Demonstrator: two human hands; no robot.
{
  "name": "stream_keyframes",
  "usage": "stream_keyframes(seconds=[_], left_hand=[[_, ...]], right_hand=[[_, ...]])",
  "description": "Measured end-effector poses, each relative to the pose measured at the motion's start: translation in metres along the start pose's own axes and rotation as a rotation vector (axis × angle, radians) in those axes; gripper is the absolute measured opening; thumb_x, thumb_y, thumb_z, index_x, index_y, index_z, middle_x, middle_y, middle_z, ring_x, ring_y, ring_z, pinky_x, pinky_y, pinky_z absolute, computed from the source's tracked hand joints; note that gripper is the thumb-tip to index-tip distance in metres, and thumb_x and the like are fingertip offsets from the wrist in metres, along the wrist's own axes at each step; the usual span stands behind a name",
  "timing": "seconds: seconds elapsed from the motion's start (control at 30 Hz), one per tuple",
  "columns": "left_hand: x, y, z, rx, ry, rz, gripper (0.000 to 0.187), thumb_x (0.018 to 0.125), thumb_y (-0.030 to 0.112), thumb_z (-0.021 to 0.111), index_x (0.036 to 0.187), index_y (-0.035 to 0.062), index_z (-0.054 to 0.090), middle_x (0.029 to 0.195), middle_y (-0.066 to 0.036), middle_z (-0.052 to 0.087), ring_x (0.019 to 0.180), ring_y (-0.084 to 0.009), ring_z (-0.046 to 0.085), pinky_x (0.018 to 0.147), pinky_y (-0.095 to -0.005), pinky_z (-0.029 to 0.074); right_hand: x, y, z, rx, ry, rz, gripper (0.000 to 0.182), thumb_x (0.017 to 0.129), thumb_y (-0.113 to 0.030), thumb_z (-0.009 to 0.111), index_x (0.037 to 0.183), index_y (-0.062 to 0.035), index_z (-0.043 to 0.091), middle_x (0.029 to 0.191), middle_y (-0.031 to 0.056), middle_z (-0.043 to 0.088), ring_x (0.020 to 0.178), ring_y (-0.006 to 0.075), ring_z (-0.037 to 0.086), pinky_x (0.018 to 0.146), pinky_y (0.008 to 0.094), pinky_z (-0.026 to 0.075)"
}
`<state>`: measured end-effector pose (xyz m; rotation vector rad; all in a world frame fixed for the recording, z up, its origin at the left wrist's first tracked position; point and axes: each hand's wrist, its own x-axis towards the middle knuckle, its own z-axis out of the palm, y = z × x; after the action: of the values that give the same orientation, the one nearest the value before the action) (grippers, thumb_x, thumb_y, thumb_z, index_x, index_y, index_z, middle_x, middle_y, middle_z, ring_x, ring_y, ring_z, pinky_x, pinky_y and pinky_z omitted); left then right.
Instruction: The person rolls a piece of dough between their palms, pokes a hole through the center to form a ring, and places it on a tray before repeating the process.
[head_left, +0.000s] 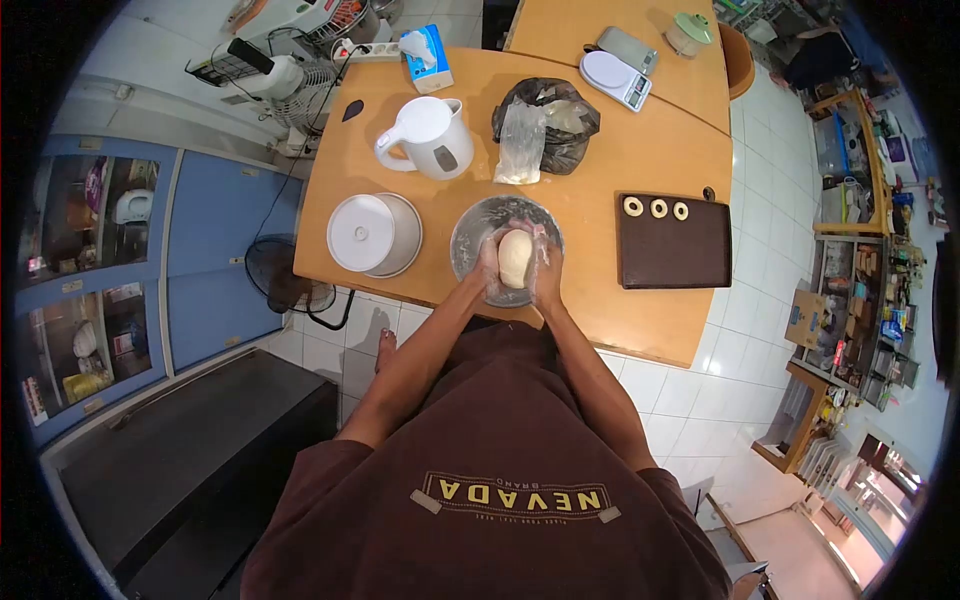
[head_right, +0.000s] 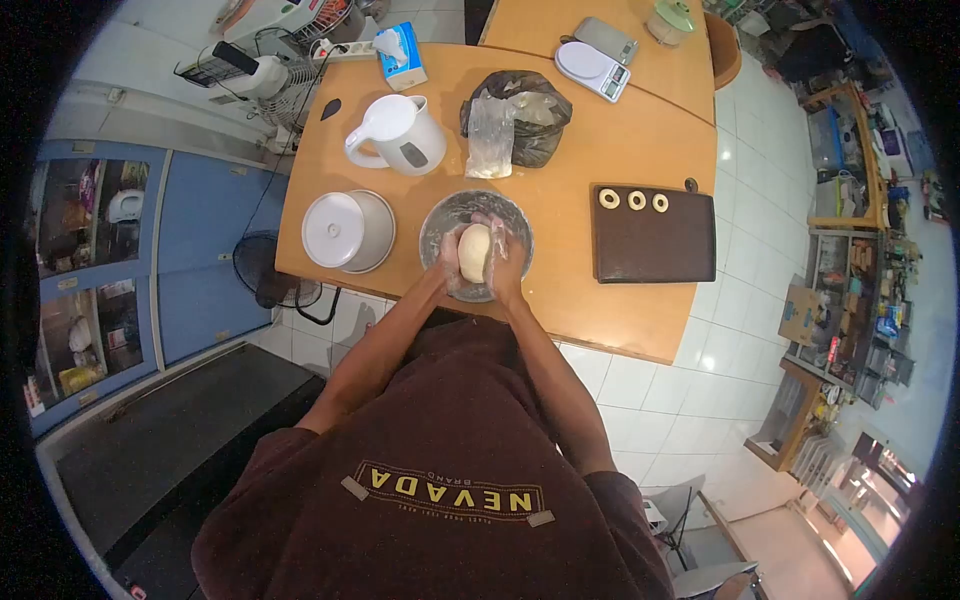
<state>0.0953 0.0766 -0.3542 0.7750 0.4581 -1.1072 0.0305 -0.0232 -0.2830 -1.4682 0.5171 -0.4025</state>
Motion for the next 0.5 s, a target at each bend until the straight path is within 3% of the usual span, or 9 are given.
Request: stream_keyframes(seconds=[0.1,0.2,0.3,0.4,0.5], left_hand=[[-0.021,0.009,0.033,-0.076,-0.022,0.044,0.051,0.106,0.049,0.029,0.117,0.0113,0.062,0.117,-0.009,0.070,0.107,-0.0282,0.069,0.095,-0.0462,0.057],[-0.018,0.012,0.045,-0.190,0.203,0.072,0.055,0.107,0.055,0.027,0.115,0.0109,0.060,0.119,-0.010,0.069,0.110,-0.0299,0.067,0.096,-0.0465,0.056],[-0.019,0.008,0.053,-0.263,0.303,0.222,0.053,0.107,0.057,0.033,0.111,0.0108,0.059,0.117,-0.011,0.069,0.107,-0.0283,0.068,0.100,-0.0443,0.054],[-0.028,-0.004,0.061,-0.037,0.213,0.458,0.051,0.107,0.054,0.040,0.118,0.0086,0.060,0.119,-0.011,0.068,0.109,-0.0253,0.067,0.103,-0.0399,0.051],[-0.034,-0.024,0.064,0.167,0.312,0.659,0.049,0.109,0.049,0.042,0.118,0.0049,0.061,0.117,-0.012,0.067,0.106,-0.0215,0.064,0.097,-0.0340,0.050]], right_hand=[[-0.002,0.008,-0.009,0.037,0.029,0.236,0.053,0.110,-0.040,0.046,0.109,0.0065,0.071,0.094,0.0128,0.073,0.090,0.0215,0.067,0.085,0.0367,0.053],[0.004,0.021,-0.007,-0.039,0.098,0.107,0.050,0.110,-0.038,0.048,0.109,0.0064,0.071,0.092,0.0117,0.072,0.084,0.0194,0.066,0.079,0.0348,0.054],[0.011,0.022,-0.008,0.023,0.126,0.119,0.045,0.109,-0.034,0.050,0.110,0.0063,0.071,0.095,0.0150,0.073,0.086,0.0234,0.068,0.081,0.0382,0.054],[0.022,0.047,-0.002,-0.085,0.295,0.077,0.042,0.107,-0.029,0.051,0.109,0.0074,0.071,0.096,0.0203,0.074,0.087,0.0298,0.070,0.083,0.0423,0.053],[0.024,0.051,0.010,-0.054,0.516,0.146,0.043,0.106,-0.029,0.051,0.109,0.0088,0.071,0.098,0.0255,0.074,0.092,0.0365,0.070,0.086,0.0453,0.052]])
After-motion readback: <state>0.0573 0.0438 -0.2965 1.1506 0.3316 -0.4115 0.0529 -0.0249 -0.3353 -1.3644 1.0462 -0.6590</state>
